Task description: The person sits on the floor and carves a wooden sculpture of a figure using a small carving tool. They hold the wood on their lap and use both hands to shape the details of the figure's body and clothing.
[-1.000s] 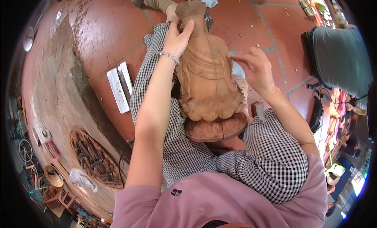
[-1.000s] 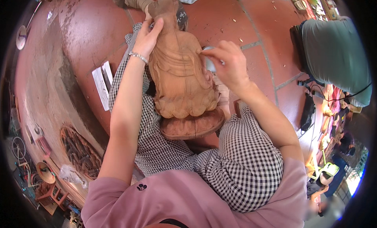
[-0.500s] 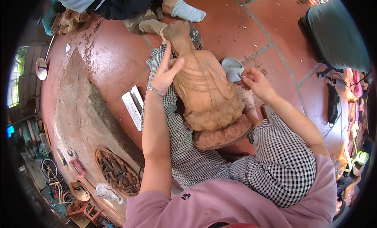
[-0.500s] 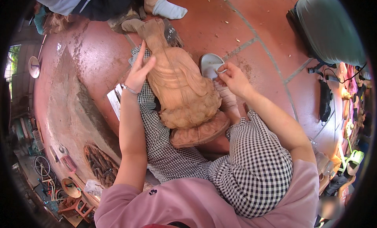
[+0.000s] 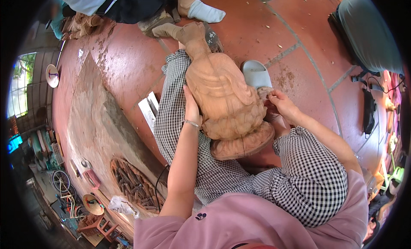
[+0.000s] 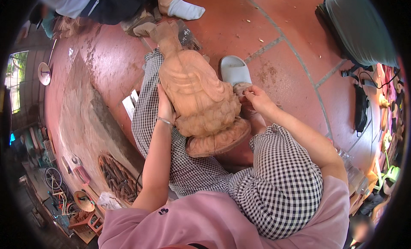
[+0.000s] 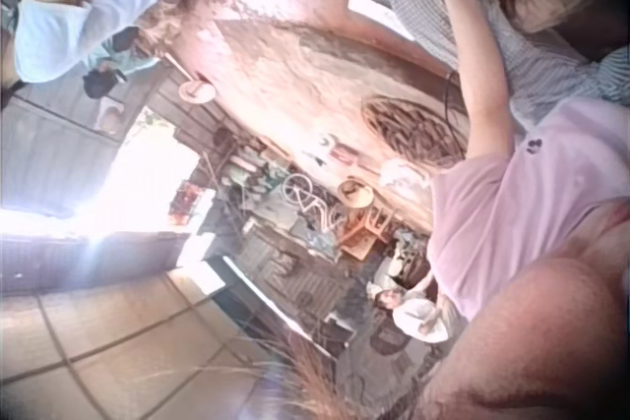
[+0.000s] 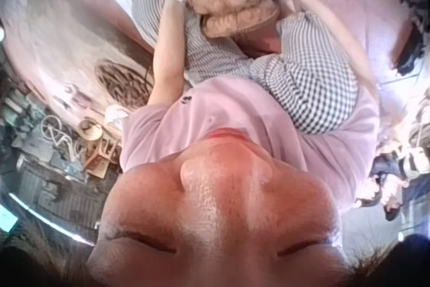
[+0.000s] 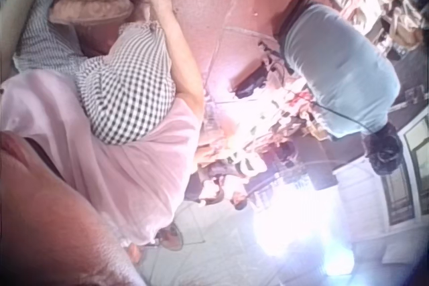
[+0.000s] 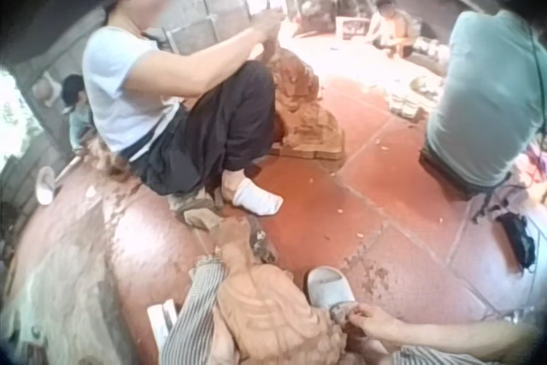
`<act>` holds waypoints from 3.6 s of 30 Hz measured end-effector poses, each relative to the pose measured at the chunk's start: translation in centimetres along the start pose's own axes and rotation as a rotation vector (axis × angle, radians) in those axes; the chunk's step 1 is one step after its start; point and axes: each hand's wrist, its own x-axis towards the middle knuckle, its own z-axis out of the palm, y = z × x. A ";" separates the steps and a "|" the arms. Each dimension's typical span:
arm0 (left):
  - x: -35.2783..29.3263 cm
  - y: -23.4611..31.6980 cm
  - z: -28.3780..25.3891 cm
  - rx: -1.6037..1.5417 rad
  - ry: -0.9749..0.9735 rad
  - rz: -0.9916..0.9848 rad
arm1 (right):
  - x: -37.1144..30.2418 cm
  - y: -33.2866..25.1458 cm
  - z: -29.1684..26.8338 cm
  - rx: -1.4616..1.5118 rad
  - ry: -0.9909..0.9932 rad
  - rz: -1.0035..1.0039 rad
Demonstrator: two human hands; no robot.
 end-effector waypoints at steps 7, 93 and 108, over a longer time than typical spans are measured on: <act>1.5 -1.1 -1.7 0.021 -0.053 -0.007 | -0.4 0.7 0.8 0.050 -0.074 -0.031; -4.0 2.8 -2.0 1.139 -0.114 0.501 | 6.1 -1.7 -0.2 -0.403 0.027 -0.327; -0.1 1.6 -3.8 1.103 -0.298 0.752 | -2.5 -10.0 12.3 -1.145 -0.190 -1.459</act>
